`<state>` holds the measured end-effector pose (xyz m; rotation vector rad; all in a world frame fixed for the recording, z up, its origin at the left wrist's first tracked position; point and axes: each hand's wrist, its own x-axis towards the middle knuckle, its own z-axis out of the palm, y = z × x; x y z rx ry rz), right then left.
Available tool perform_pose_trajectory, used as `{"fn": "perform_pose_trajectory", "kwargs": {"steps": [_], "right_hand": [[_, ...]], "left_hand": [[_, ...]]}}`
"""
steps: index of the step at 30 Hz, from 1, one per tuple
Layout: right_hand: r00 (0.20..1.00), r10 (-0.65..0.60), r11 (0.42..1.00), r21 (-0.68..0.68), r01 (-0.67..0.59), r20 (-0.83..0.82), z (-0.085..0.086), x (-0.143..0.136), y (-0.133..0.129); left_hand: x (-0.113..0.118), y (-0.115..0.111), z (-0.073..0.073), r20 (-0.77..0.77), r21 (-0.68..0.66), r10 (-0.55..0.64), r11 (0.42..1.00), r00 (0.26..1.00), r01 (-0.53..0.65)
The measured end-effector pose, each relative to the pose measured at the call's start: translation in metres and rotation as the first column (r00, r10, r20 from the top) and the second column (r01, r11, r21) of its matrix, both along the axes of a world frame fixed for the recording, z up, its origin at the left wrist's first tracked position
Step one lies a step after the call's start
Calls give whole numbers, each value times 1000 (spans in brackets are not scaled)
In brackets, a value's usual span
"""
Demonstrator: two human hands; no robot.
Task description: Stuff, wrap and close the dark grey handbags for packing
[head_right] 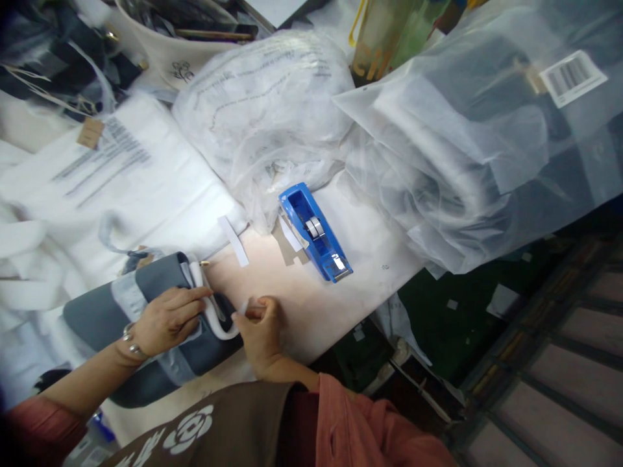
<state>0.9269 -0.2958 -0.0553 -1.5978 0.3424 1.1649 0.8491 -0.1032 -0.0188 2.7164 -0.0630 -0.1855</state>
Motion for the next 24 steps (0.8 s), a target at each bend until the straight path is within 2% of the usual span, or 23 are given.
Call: {"fn": "perform_pose_trajectory", "kwargs": {"steps": [2, 3, 5, 8, 11, 13, 15, 17, 18, 22, 24], "right_hand": [[984, -86, 996, -49, 80, -155, 1, -5, -1], [976, -78, 996, -57, 68, -203, 1, -7, -2], [978, 16, 999, -29, -22, -210, 0, -9, -3], [981, 186, 982, 27, -184, -60, -2, -9, -1], [939, 333, 942, -2, -334, 88, -4, -2, 5], [859, 458, 886, -45, -461, 227, -4, 6, 9], [724, 565, 809, -94, -580, 395, -4, 14, 13], [618, 614, 755, -136, -641, 491, -7, 20, 15], [604, 622, 747, -144, -650, 499, -8, 22, 16], [627, 637, 729, -86, -679, 449, -14, 24, 21], [573, 662, 695, -110, -711, 484, -14, 25, 23]], "left_hand": [[0, 0, -1, -7, -2, 8, 1000, 1000, -8], [-1, 1, -1, -4, -4, 3, 1000, 1000, -3], [-2, 2, -4, 19, -12, -13, 1000, 1000, 13], [-3, 3, -7, 64, -13, -22, 1000, 998, 23], [-3, 1, -9, 87, -8, -30, 1000, 996, 30], [-2, 0, -8, 95, -3, -25, 1000, 995, 25], [-3, 0, -6, 98, 7, -23, 1000, 995, 23], [-4, 0, -6, 94, 22, -30, 999, 995, 28], [-4, 0, -7, 94, 30, -34, 999, 995, 32], [1, -1, -10, 81, 59, -54, 997, 995, 49], [5, -3, -3, 7, 62, -61, 996, 998, 60]]}}
